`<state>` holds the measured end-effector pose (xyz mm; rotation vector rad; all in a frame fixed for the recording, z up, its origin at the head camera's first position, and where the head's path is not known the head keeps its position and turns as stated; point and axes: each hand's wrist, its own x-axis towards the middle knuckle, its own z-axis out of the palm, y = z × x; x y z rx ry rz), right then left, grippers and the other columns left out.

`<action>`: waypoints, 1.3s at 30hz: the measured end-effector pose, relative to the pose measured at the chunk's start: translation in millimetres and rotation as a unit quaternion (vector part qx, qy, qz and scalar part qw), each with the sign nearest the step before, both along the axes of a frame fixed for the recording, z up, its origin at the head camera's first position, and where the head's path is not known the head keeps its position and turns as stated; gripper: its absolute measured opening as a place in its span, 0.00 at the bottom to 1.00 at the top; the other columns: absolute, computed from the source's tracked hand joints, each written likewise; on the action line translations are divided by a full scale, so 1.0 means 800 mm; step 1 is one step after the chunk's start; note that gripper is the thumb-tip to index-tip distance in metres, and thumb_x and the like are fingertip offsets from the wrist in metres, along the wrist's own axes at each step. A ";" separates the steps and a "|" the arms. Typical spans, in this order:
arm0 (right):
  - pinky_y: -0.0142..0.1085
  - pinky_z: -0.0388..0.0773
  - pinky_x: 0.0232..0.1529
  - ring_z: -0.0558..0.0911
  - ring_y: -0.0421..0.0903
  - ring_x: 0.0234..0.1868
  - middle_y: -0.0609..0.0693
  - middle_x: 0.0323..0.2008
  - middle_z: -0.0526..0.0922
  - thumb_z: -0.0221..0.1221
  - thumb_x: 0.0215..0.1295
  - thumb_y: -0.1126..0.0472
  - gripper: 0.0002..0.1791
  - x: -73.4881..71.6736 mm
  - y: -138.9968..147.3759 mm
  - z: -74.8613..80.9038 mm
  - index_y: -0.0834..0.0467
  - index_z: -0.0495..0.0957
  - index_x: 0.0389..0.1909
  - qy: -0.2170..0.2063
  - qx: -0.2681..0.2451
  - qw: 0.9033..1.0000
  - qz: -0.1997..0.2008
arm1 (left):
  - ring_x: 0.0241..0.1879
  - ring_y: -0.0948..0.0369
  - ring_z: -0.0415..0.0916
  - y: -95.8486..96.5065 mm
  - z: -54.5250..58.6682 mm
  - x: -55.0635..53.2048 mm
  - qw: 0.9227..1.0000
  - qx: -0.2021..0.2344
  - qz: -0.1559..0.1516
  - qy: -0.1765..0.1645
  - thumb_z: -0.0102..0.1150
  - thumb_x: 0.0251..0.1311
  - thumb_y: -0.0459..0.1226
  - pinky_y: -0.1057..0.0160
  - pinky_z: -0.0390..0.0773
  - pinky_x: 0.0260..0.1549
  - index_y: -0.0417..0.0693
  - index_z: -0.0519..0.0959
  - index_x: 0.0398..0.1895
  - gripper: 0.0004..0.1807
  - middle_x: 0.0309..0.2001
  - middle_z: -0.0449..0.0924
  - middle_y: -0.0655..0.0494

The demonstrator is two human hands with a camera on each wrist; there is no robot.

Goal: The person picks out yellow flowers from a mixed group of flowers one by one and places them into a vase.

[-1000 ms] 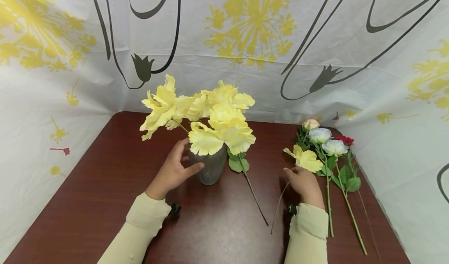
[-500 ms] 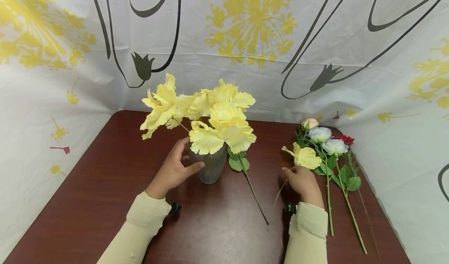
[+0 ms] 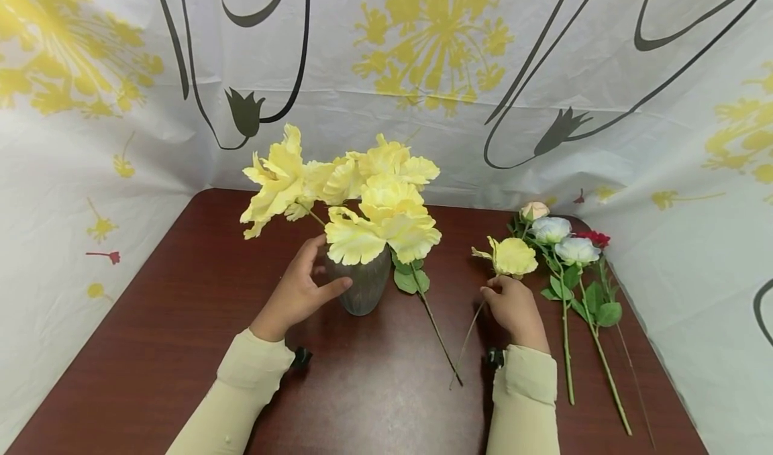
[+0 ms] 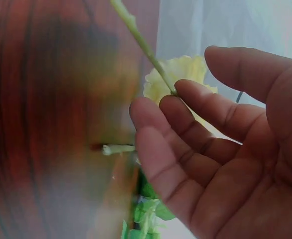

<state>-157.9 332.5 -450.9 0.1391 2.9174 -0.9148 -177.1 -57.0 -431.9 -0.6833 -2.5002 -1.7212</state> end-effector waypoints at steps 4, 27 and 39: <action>0.52 0.74 0.43 0.78 0.59 0.44 0.67 0.47 0.79 0.52 0.74 0.58 0.19 -0.004 -0.002 -0.004 0.69 0.75 0.55 0.011 -0.018 0.999 -0.034 | 0.66 0.58 0.60 -0.001 -0.001 0.000 1.000 -0.002 0.000 0.000 0.68 0.57 0.56 0.49 0.72 0.57 0.56 0.57 0.76 0.47 0.70 0.59 0.58; 0.44 0.69 0.33 0.74 0.54 0.34 0.57 0.34 0.77 0.56 0.71 0.54 0.14 -0.011 -0.006 -0.014 0.64 0.76 0.39 -0.026 -0.023 0.997 -0.064 | 0.66 0.58 0.61 0.000 -0.002 0.000 1.000 -0.008 0.003 0.003 0.67 0.57 0.58 0.50 0.73 0.57 0.54 0.56 0.76 0.48 0.69 0.59 0.57; 0.40 0.65 0.26 0.69 0.48 0.23 0.48 0.18 0.69 0.57 0.69 0.56 0.17 -0.018 -0.011 -0.021 0.59 0.75 0.22 -0.045 -0.017 0.998 -0.046 | 0.66 0.58 0.61 0.000 -0.003 -0.001 1.000 -0.004 0.002 0.004 0.68 0.57 0.57 0.50 0.73 0.57 0.55 0.57 0.76 0.47 0.69 0.59 0.57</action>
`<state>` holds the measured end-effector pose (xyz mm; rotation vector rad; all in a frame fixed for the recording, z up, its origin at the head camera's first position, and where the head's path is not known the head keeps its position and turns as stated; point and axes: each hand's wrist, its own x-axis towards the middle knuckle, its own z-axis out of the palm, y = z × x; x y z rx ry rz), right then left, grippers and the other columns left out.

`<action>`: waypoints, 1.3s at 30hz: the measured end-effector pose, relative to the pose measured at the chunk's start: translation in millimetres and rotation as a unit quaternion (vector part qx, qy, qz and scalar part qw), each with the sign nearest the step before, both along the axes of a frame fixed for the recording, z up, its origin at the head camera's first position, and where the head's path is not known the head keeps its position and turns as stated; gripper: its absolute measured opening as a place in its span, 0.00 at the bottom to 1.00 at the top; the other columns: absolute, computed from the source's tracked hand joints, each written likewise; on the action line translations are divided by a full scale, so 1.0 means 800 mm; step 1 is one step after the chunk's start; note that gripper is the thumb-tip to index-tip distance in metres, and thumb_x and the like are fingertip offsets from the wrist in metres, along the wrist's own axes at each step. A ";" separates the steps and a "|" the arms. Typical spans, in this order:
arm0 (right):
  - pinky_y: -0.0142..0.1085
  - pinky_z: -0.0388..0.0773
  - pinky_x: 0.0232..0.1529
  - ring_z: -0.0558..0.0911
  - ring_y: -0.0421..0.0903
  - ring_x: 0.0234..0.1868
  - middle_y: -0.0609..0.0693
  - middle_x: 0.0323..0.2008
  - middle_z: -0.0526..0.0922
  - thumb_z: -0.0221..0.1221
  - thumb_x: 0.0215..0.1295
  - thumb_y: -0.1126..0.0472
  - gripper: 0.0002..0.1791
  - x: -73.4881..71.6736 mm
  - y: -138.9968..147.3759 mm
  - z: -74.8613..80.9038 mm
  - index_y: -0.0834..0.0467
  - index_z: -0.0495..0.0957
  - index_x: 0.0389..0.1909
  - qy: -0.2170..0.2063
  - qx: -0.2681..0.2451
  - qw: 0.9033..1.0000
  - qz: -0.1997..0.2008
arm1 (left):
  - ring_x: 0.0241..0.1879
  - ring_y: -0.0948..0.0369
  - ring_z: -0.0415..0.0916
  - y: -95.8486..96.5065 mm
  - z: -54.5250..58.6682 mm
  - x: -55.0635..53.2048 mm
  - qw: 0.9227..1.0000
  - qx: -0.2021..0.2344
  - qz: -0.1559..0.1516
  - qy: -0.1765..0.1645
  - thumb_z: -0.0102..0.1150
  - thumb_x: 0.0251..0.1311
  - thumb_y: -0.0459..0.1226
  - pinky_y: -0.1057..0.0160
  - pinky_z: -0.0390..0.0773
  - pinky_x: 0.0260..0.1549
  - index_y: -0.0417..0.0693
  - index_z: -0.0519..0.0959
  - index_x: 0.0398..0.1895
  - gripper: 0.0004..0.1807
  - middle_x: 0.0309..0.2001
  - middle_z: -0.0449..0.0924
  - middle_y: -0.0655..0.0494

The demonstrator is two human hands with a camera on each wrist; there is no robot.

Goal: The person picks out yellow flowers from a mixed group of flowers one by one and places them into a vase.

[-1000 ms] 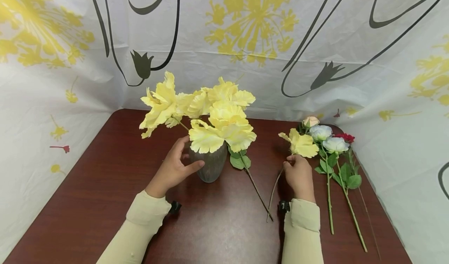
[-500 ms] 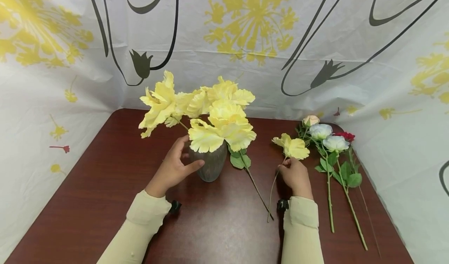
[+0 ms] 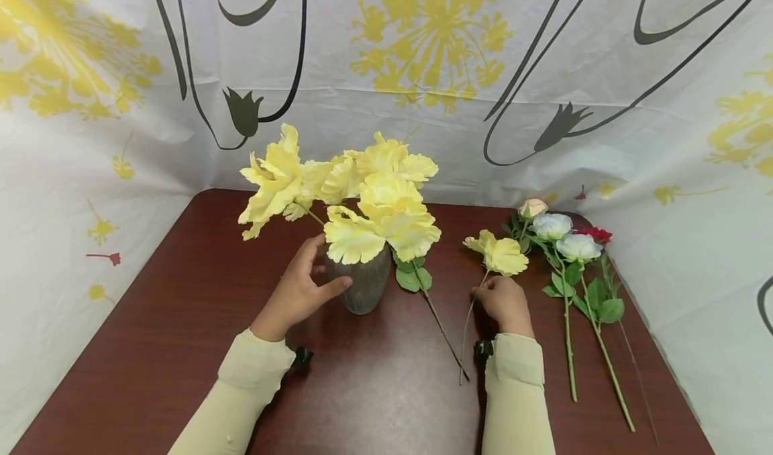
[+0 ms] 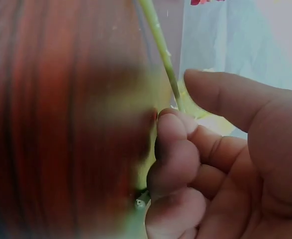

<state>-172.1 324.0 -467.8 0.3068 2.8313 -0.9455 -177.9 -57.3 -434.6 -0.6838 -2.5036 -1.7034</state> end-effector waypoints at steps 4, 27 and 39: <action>0.41 0.64 0.26 0.69 0.48 0.23 0.48 0.18 0.68 0.57 0.68 0.58 0.14 -0.001 0.000 -0.001 0.60 0.75 0.23 -0.004 -0.002 1.000 0.005 | 0.66 0.58 0.61 0.000 0.000 0.000 1.000 0.001 0.001 0.001 0.68 0.57 0.56 0.50 0.73 0.57 0.55 0.57 0.76 0.47 0.70 0.59 0.58; 0.41 0.76 0.30 0.80 0.50 0.28 0.57 0.30 0.80 0.50 0.73 0.57 0.13 0.015 -0.006 0.043 0.64 0.74 0.43 0.091 -0.083 0.992 -0.034 | 0.66 0.58 0.61 0.002 0.003 -0.002 1.000 0.000 -0.002 0.001 0.68 0.57 0.58 0.49 0.73 0.57 0.54 0.58 0.75 0.47 0.69 0.59 0.58; 0.36 0.81 0.31 0.82 0.43 0.29 0.59 0.36 0.78 0.50 0.74 0.63 0.15 0.024 -0.021 0.069 0.65 0.65 0.57 0.227 -0.166 0.960 -0.022 | 0.65 0.55 0.65 -0.001 0.002 0.000 1.000 0.015 0.003 -0.005 0.66 0.63 0.45 0.47 0.74 0.56 0.54 0.60 0.72 0.37 0.66 0.67 0.51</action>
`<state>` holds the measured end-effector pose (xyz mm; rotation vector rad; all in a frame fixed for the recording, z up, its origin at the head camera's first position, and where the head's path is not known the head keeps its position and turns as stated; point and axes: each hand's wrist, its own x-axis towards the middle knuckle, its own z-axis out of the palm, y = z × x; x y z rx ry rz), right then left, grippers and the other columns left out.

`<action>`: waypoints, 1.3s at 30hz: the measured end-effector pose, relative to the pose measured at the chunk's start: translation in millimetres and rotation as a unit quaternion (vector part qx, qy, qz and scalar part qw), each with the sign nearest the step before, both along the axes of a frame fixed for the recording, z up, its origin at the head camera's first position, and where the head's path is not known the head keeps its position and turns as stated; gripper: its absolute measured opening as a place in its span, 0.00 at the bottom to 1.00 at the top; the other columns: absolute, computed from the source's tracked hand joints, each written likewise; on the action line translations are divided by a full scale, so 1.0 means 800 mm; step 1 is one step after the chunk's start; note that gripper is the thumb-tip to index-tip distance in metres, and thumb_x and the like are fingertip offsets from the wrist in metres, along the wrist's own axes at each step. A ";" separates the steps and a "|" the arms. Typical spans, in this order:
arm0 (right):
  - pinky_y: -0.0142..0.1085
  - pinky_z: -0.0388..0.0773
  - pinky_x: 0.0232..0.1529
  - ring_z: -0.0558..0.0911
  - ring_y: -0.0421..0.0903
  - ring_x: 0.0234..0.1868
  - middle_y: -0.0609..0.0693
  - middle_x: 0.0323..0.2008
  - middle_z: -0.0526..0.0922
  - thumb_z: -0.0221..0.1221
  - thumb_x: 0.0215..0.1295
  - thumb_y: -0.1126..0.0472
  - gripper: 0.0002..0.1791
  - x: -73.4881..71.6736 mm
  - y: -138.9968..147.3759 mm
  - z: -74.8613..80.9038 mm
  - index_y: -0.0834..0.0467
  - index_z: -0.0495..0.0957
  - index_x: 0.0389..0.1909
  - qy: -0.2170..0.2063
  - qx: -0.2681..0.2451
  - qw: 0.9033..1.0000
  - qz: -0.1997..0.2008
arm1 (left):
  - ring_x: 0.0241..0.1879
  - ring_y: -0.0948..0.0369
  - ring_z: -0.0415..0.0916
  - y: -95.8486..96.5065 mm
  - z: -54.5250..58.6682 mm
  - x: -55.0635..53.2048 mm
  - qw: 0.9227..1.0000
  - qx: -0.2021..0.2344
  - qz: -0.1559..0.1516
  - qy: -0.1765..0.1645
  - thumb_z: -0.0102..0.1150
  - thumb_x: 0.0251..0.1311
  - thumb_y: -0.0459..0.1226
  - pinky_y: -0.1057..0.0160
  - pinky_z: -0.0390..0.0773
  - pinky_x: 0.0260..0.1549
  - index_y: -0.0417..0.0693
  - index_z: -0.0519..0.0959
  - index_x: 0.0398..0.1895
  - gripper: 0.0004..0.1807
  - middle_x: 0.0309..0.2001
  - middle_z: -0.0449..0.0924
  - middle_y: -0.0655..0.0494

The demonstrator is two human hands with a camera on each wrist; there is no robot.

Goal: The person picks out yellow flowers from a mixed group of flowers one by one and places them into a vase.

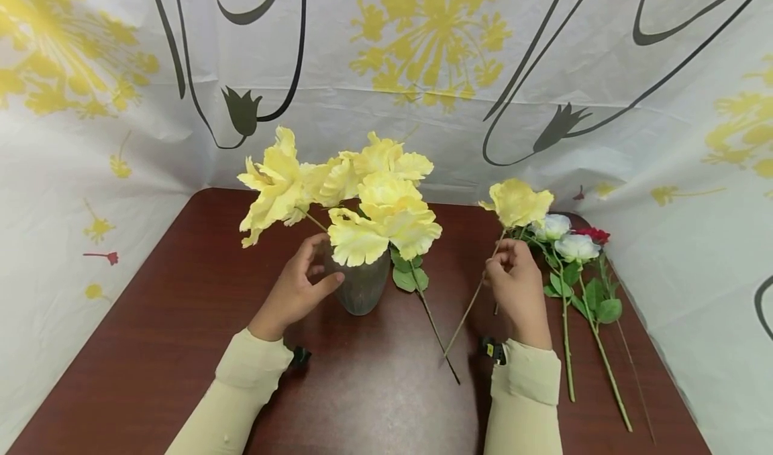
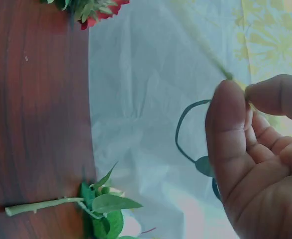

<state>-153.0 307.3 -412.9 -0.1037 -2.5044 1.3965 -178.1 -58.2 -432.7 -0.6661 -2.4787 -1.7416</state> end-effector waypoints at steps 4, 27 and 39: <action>0.32 0.81 0.31 0.81 0.41 0.30 0.55 0.37 0.77 0.49 0.74 0.64 0.14 0.002 -0.006 0.006 0.61 0.66 0.57 0.024 -0.035 0.999 -0.010 | 0.66 0.55 0.65 0.000 0.000 0.001 1.000 0.005 -0.001 0.009 0.66 0.63 0.44 0.47 0.74 0.55 0.52 0.60 0.71 0.36 0.66 0.67 0.51; 0.36 0.82 0.31 0.82 0.53 0.31 0.62 0.34 0.75 0.57 0.67 0.75 0.04 0.013 -0.078 0.071 0.70 0.72 0.40 0.353 -0.422 0.835 0.021 | 0.63 0.55 0.66 0.000 0.003 0.002 1.000 0.001 0.008 -0.007 0.69 0.60 0.46 0.49 0.74 0.53 0.51 0.60 0.69 0.38 0.68 0.64 0.53; 0.38 0.81 0.31 0.81 0.56 0.30 0.65 0.34 0.74 0.58 0.65 0.76 0.06 0.006 -0.105 0.110 0.71 0.70 0.39 0.394 -0.471 0.789 0.017 | 0.63 0.54 0.66 0.005 0.003 0.003 1.000 -0.003 0.006 0.008 0.69 0.60 0.45 0.49 0.75 0.52 0.49 0.59 0.69 0.38 0.68 0.64 0.52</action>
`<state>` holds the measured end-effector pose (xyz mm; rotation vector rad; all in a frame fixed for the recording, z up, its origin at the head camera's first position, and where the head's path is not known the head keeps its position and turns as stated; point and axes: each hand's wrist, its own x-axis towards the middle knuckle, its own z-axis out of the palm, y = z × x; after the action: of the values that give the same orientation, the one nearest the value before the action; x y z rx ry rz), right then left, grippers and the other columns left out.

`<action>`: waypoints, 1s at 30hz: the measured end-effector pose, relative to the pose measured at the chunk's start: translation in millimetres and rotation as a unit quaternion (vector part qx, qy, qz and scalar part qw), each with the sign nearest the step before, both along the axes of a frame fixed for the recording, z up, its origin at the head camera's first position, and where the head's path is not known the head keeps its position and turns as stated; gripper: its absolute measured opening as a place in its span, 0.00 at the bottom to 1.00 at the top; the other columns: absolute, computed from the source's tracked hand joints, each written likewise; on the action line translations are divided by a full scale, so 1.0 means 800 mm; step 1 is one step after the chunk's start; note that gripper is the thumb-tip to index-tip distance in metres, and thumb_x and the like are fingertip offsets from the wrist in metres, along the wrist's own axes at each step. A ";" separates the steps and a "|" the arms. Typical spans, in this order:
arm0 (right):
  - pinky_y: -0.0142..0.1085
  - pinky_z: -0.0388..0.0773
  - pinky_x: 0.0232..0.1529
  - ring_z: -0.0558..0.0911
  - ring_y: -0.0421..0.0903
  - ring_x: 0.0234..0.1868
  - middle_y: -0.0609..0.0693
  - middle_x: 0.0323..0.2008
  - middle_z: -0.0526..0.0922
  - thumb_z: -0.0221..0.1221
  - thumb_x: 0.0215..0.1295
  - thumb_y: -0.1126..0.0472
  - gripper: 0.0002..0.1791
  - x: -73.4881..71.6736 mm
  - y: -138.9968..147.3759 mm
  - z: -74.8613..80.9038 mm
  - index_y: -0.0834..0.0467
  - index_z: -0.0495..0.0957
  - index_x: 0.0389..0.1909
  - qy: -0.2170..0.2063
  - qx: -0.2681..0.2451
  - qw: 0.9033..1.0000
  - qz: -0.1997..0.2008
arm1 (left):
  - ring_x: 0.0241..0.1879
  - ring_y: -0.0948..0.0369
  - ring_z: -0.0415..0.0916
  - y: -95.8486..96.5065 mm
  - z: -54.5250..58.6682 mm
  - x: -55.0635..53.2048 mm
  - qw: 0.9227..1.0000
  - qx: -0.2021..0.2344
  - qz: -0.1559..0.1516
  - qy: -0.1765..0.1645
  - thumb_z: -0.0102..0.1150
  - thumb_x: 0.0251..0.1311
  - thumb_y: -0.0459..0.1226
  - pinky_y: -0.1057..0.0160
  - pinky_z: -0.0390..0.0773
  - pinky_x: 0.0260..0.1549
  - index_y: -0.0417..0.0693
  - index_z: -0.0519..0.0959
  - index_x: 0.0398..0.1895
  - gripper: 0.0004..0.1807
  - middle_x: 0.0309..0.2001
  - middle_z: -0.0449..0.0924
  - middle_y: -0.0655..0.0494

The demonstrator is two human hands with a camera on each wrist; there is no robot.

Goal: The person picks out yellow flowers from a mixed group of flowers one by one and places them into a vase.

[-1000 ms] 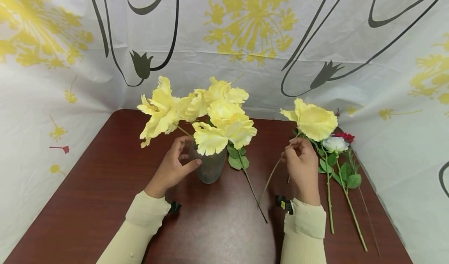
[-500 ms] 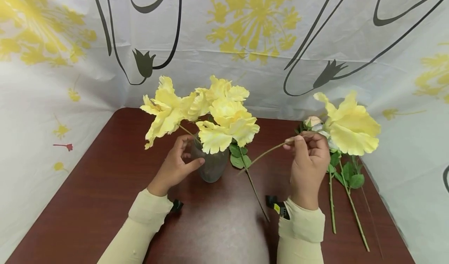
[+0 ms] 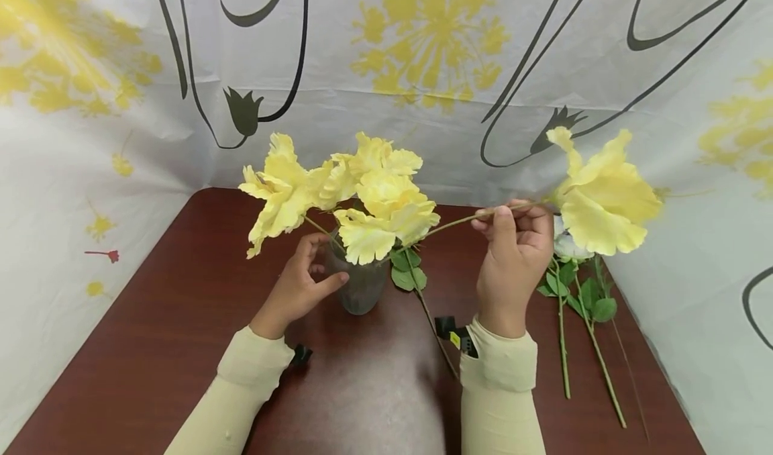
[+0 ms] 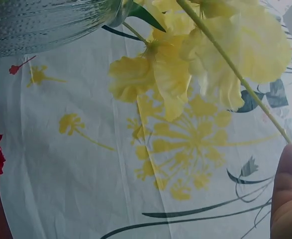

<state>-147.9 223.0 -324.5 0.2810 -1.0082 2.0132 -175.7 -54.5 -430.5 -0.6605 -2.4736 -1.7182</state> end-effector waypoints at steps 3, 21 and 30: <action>0.39 0.81 0.32 0.81 0.56 0.30 0.64 0.32 0.73 0.57 0.66 0.76 0.06 -0.004 -0.003 0.003 0.71 0.70 0.39 0.004 -0.006 1.000 -0.007 | 0.63 0.54 0.67 0.000 -0.001 0.000 1.000 -0.003 -0.003 -0.003 0.69 0.60 0.45 0.50 0.75 0.52 0.49 0.59 0.69 0.38 0.68 0.64 0.52; 0.39 0.81 0.38 0.83 0.52 0.33 0.61 0.32 0.78 0.58 0.70 0.69 0.02 -0.021 -0.016 -0.017 0.64 0.75 0.40 -0.056 0.164 0.982 -0.073 | 0.63 0.53 0.66 0.004 0.004 0.004 0.999 0.007 -0.008 -0.047 0.68 0.59 0.48 0.48 0.72 0.55 0.50 0.58 0.70 0.41 0.68 0.62 0.52; 0.37 0.80 0.41 0.82 0.52 0.36 0.60 0.32 0.80 0.57 0.71 0.68 0.07 -0.027 -0.043 -0.026 0.71 0.74 0.39 -0.088 0.240 0.966 -0.038 | 0.72 0.54 0.56 0.005 0.033 0.015 0.990 0.101 -0.072 0.071 0.69 0.56 0.29 0.47 0.62 0.66 0.52 0.47 0.79 0.53 0.75 0.53 0.55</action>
<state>-169.8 188.5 -345.4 0.3175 -1.5952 1.7244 -164.0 -50.4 -404.3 -0.9243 -2.1684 -1.8672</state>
